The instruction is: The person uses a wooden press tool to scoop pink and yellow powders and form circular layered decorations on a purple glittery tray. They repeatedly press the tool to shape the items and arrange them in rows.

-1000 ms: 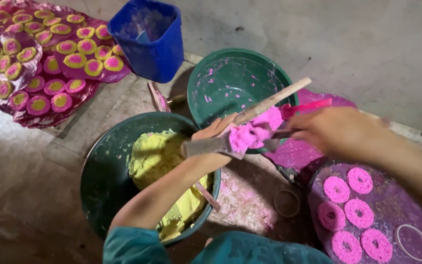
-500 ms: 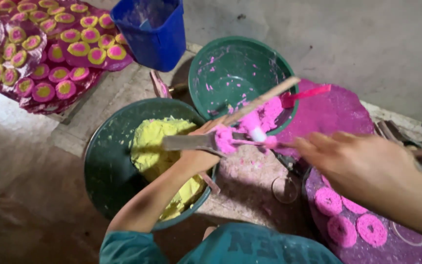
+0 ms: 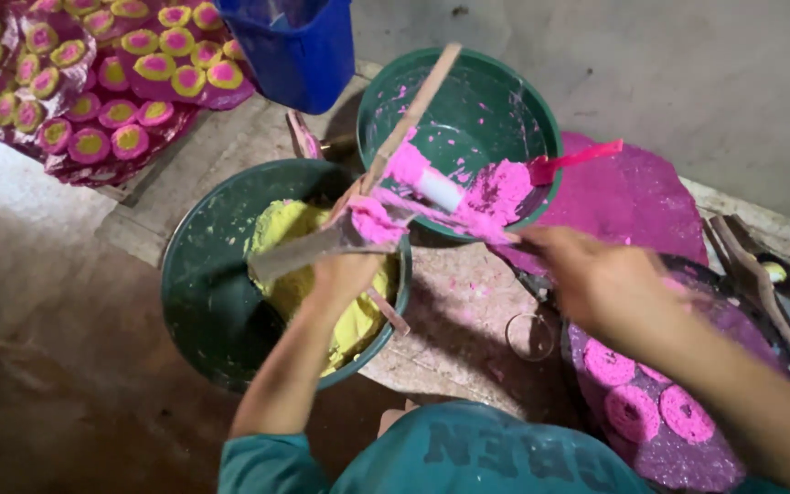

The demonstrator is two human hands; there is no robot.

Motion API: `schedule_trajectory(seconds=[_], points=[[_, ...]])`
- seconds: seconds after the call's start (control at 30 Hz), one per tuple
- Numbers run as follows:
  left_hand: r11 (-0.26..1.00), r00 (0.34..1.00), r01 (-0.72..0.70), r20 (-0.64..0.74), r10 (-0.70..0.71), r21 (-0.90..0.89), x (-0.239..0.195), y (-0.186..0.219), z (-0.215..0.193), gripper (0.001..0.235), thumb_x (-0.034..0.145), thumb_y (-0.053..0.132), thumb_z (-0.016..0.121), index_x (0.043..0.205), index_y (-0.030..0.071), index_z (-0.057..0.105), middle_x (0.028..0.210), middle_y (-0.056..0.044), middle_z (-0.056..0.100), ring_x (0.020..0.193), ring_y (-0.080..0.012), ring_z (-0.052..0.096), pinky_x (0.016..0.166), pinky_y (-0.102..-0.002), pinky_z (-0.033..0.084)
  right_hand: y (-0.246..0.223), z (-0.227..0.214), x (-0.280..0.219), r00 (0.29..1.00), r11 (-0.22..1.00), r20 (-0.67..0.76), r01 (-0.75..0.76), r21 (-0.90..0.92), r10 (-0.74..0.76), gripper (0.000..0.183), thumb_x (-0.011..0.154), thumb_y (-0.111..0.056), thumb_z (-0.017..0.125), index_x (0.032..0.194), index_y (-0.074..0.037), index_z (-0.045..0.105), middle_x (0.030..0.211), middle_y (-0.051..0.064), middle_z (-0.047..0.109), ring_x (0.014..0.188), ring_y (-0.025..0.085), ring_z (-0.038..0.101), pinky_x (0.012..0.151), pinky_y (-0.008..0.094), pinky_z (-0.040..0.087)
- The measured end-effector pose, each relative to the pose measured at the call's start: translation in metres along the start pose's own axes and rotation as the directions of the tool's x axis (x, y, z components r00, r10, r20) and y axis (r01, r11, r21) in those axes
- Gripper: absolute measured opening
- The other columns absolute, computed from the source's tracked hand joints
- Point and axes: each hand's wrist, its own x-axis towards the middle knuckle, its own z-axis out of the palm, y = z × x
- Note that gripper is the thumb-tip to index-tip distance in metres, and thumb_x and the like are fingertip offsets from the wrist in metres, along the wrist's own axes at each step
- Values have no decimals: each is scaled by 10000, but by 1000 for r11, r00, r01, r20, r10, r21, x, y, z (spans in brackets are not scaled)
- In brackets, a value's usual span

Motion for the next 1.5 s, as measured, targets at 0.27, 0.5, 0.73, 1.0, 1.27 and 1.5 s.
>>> schedule_trajectory(seconds=[0.27,0.5,0.73,1.0,1.27,1.5], points=[[988,901,-153,-409,146,15,1,-7,10,351,906,257,734,1228,119,707,1429,-99,630,1316,-355,606,1114,-544,473,3,135,-12,998,739,45,-53,672,32,545,932,-7,615,1463,-106,541,1274,229,673,1044,319,767,881,380,576],[905,886,-231,-307,347,358,16,-2,15,451,794,377,812,1157,131,705,1248,-146,592,1401,-581,479,1079,-623,404,32,136,32,917,681,285,-398,615,279,503,1048,-101,566,1546,-132,498,1241,299,664,1137,388,638,978,434,532],[988,947,68,-321,-20,138,68,-41,20,310,852,208,750,1150,191,666,1634,-294,327,1261,-469,580,1018,-545,473,51,188,48,997,714,-72,49,698,2,457,994,-96,590,1446,-46,554,1331,213,681,1155,256,691,994,368,518],[598,934,-98,-281,-220,-795,102,-90,29,315,771,97,688,1069,3,647,968,-101,665,863,-226,635,729,-366,514,142,187,101,957,598,167,-279,751,236,514,1001,-114,565,1512,-63,571,1150,247,632,1041,305,593,892,425,486],[-13,748,640,619,240,-768,-37,31,137,271,776,98,727,978,-77,686,996,-105,743,917,-217,702,777,-346,573,54,119,15,851,-399,-468,525,752,238,946,1073,-475,581,1728,-198,-43,1635,271,389,1378,369,544,1054,466,510],[510,796,125,393,461,-851,-52,86,115,321,863,165,777,1131,31,662,1015,-99,684,963,-242,658,843,-385,553,76,14,-115,825,593,-555,398,700,102,653,998,-376,582,1581,-189,353,1510,305,528,1042,380,702,878,447,621]])
